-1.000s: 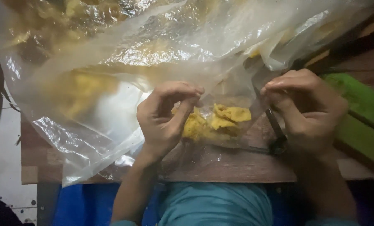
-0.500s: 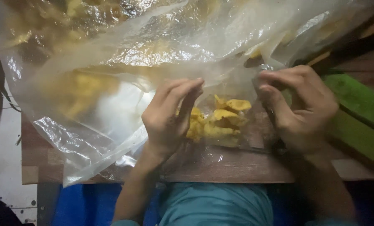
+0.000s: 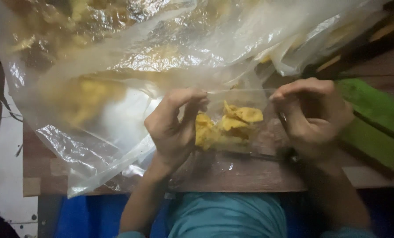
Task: The person uses tongs to place yellow fried snacks into small clear plastic bags on a wooden table, then seals each bag with a handheld heat sealer. The process is repeated for multiple bags.
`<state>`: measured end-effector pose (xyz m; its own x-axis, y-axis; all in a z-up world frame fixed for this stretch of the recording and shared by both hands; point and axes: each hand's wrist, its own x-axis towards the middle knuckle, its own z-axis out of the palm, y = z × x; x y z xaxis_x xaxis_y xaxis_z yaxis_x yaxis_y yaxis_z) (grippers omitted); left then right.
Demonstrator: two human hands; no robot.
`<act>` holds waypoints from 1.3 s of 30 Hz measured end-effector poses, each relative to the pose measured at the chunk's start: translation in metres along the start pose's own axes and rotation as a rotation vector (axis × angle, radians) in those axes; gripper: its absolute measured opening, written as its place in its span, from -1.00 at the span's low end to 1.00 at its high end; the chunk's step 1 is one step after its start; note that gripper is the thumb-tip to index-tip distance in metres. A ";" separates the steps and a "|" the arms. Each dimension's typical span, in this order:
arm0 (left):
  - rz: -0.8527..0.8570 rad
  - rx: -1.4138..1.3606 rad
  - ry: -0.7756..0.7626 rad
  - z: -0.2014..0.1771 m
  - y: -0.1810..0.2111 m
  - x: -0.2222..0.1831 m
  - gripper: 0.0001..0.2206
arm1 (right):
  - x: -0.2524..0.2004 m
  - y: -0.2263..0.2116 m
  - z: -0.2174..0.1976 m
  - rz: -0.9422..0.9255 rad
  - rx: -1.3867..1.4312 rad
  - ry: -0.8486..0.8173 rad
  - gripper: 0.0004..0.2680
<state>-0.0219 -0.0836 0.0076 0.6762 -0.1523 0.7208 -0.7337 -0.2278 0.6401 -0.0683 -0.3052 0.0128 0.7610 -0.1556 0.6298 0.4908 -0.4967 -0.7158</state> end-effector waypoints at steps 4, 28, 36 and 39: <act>0.028 -0.014 0.009 -0.008 0.026 0.012 -0.90 | 0.003 -0.022 -0.007 -0.030 0.054 0.025 -0.95; -0.498 -0.524 -0.135 0.118 0.105 0.017 -0.99 | -0.069 -0.007 -0.106 0.300 -0.031 0.595 -0.87; -0.442 -0.515 -0.212 0.174 0.124 0.043 -0.92 | -0.075 0.010 -0.147 0.397 0.109 0.824 -0.92; -0.346 -0.449 -0.230 0.188 0.130 0.050 -0.92 | -0.070 0.010 -0.154 0.379 0.046 0.865 -0.91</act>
<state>-0.0713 -0.3020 0.0771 0.8407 -0.3568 0.4075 -0.3916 0.1192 0.9124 -0.1819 -0.4311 0.0082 0.3040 -0.8882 0.3445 0.3055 -0.2516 -0.9183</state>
